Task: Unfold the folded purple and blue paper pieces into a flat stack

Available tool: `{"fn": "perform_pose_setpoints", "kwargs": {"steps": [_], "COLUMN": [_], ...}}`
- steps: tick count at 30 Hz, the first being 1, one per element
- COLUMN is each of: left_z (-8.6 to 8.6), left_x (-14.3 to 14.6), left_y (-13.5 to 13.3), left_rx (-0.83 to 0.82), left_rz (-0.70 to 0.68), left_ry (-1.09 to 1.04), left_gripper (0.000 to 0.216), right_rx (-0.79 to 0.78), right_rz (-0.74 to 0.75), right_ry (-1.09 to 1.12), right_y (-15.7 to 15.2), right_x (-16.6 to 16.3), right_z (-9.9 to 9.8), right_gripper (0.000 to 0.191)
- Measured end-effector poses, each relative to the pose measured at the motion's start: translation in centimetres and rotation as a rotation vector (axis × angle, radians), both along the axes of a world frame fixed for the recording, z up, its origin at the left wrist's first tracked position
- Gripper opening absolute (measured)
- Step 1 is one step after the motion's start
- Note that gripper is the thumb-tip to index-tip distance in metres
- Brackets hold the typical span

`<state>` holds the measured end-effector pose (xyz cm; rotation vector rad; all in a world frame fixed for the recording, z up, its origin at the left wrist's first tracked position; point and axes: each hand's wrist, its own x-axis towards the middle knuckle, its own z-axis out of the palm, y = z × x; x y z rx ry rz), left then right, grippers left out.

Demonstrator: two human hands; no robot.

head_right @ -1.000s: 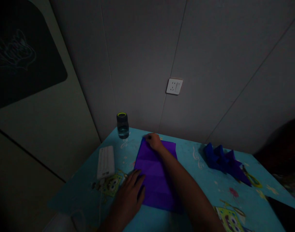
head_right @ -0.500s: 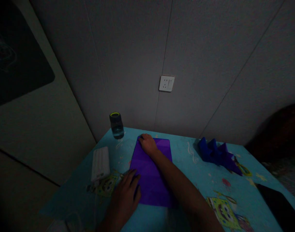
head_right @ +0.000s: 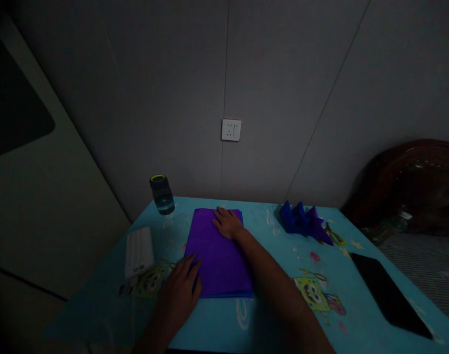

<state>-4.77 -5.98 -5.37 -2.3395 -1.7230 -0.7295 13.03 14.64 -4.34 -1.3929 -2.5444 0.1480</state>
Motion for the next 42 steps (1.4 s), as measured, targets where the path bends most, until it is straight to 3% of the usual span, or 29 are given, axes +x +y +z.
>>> {"fn": "perform_pose_setpoints", "kwargs": {"steps": [3, 6, 11, 14, 19, 22, 24, 29, 31, 34, 37, 42], "left_z": [-0.1, -0.4, -0.7, -0.7, -0.9, 0.0, 1.5, 6.5, 7.5, 7.0, 5.4, 3.8], "left_x": [-0.2, -0.5, -0.7, -0.7, -0.9, -0.7, 0.0, 4.0, 5.2, 5.7, 5.1, 4.7], "left_y": [0.2, 0.4, 0.3, 0.3, 0.5, 0.4, 0.3, 1.8, 3.1, 4.9, 5.6, 5.6], "left_rx": [0.020, 0.039, 0.043, 0.042, 0.086, 0.134, 0.135, -0.048, -0.049, -0.094, -0.127, -0.169], "left_rz": [-0.009, -0.021, -0.025, -0.025, -0.034, -0.065, -0.098, -0.232, -0.246, -0.157, -0.077, -0.045], "left_ry": [0.022, 0.010, -0.030, -0.044, -0.086, -0.149, -0.204, -0.452, -0.603, -0.805, -0.847, -0.829], "left_gripper": [0.039, 0.039, 0.038, 0.036, 0.032, 0.030, 0.032, 0.048, 0.043, 0.024, 0.015, 0.027], "right_rx": [0.056, 0.160, 0.326, 0.355, 0.314, 0.308, 0.312, 0.331, 0.354, 0.310, 0.134, -0.068], "right_rz": [-0.027, -0.107, -0.474, -0.673, -0.760, -0.705, -0.618, -0.320, -0.135, -0.002, 0.044, -0.063], "right_ry": [0.008, 0.023, 0.027, 0.005, -0.012, 0.031, 0.082, 0.235, 0.438, 0.611, 0.683, 0.875], "right_y": [-0.3, -1.9, -5.0, -6.6, -8.3, -8.6, -8.8, -11.1, -12.6, -14.9, -16.3, -16.4], "right_x": [-0.3, 1.7, 10.7, 16.0, 19.3, 18.5, 16.7, 9.0, 6.2, 3.6, 2.8, 2.8], "right_z": [0.7, 2.1, 4.6, 5.0, 4.5, 4.9, 5.4, 5.8, 5.3, 4.2, 3.5, 3.6], "right_gripper": [0.054, 0.048, 0.042, 0.034, 0.018, 0.019, 0.023, 0.022, 0.021, 0.021, 0.022, 0.035]}}
